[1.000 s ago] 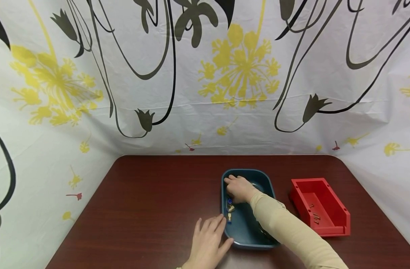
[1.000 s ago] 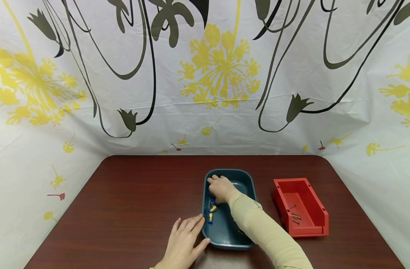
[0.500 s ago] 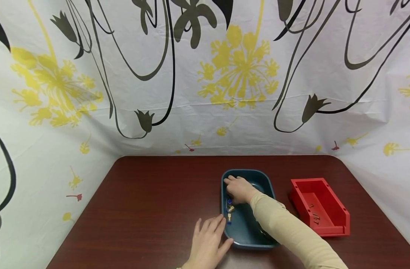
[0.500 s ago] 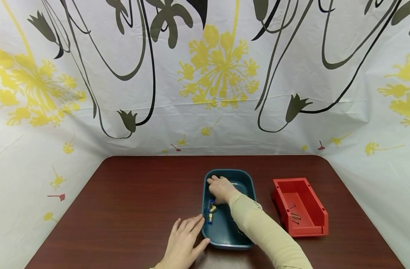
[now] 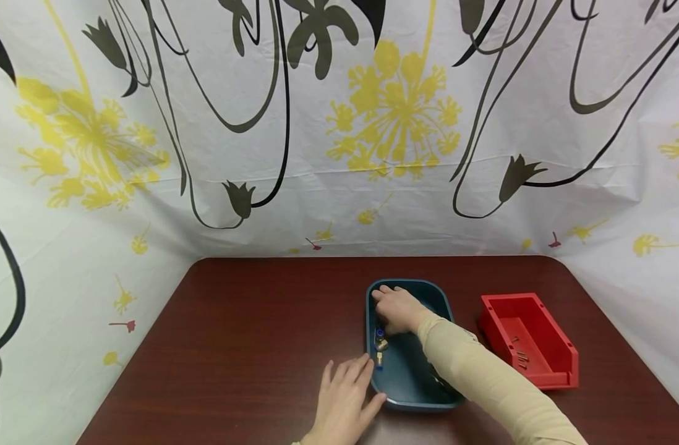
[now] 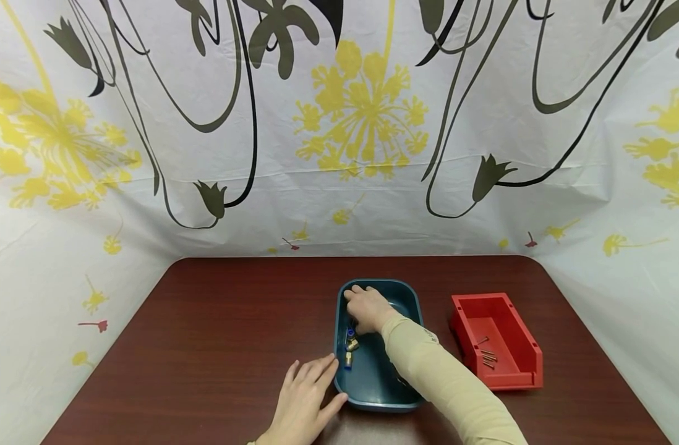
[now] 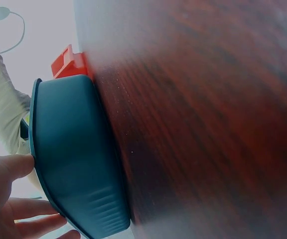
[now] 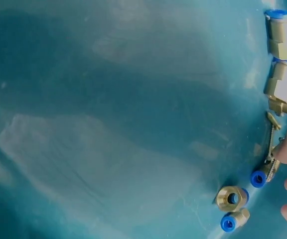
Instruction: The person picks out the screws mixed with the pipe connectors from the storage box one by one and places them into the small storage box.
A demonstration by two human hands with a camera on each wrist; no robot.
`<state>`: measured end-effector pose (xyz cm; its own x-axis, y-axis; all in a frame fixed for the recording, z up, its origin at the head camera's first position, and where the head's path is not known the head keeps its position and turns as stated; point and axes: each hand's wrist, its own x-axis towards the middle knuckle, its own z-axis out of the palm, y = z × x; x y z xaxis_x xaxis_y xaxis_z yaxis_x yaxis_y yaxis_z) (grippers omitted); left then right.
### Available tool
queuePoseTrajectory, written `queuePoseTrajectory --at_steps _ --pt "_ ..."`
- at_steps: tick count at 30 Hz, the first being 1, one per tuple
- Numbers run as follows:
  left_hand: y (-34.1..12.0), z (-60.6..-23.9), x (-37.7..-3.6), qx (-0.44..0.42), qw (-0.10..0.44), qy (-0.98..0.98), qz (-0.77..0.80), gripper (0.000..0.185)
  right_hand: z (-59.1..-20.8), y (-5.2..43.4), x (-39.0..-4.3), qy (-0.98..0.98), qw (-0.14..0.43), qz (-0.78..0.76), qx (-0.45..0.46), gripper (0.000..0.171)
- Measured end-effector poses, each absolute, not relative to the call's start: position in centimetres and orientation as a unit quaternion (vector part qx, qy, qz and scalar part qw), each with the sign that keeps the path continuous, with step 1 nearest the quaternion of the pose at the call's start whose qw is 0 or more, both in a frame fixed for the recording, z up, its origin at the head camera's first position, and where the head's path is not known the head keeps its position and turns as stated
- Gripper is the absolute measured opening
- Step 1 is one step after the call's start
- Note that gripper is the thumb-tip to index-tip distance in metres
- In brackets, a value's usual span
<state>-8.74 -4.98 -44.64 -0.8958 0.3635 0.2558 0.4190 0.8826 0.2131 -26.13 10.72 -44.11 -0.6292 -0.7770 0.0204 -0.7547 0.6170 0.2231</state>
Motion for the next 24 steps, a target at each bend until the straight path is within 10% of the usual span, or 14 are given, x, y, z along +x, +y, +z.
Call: queuePoseTrajectory --at_steps 24 --pt "-4.9 -44.5 -8.7 -0.195 0.096 -0.968 -0.126 0.053 -39.9 12.3 -25.6 -0.883 0.083 -0.085 0.455 0.022"
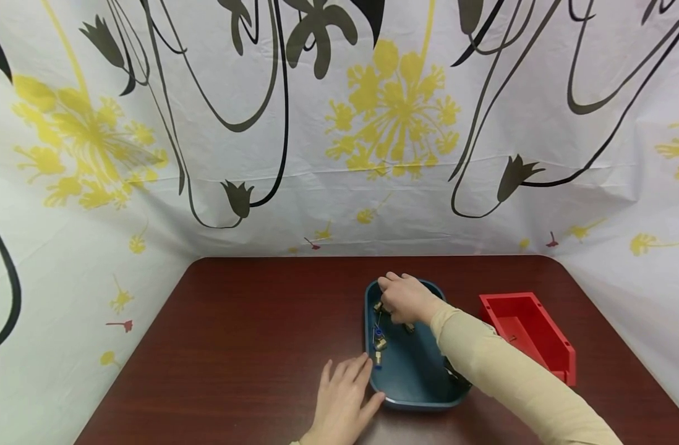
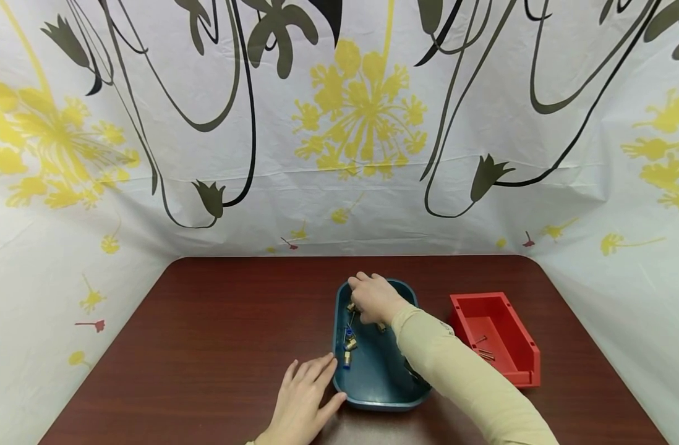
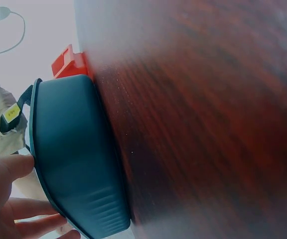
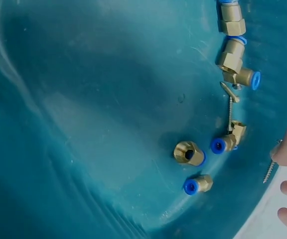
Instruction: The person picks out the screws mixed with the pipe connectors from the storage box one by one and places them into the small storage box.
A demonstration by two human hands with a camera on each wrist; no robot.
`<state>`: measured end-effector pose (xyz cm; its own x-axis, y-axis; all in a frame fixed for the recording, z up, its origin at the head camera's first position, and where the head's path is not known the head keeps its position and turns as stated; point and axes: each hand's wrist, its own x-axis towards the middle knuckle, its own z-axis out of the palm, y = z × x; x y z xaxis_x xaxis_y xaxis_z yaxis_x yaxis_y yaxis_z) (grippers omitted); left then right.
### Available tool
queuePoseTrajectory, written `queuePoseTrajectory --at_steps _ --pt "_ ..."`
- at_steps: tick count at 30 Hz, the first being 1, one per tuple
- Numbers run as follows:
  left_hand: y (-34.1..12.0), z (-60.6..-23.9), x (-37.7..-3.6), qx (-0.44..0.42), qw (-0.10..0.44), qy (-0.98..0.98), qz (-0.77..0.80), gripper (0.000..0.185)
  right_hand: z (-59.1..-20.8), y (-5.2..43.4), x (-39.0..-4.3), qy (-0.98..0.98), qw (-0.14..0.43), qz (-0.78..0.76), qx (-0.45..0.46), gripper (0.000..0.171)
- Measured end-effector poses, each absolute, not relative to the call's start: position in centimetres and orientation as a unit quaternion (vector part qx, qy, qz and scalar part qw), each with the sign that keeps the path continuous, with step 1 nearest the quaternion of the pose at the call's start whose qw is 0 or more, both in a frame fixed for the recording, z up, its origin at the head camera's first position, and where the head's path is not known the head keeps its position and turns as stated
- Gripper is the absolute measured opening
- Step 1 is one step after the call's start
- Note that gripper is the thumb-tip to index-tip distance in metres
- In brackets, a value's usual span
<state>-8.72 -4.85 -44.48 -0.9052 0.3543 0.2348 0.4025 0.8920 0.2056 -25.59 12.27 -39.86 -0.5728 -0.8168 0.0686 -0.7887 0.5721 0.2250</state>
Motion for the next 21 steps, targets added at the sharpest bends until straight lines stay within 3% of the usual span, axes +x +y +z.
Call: queuePoseTrajectory --at_steps 21 --pt "-4.7 -44.5 -8.8 -0.192 0.085 -0.969 -0.127 0.053 -37.8 14.0 -24.6 -0.873 0.118 -0.109 0.459 0.027"
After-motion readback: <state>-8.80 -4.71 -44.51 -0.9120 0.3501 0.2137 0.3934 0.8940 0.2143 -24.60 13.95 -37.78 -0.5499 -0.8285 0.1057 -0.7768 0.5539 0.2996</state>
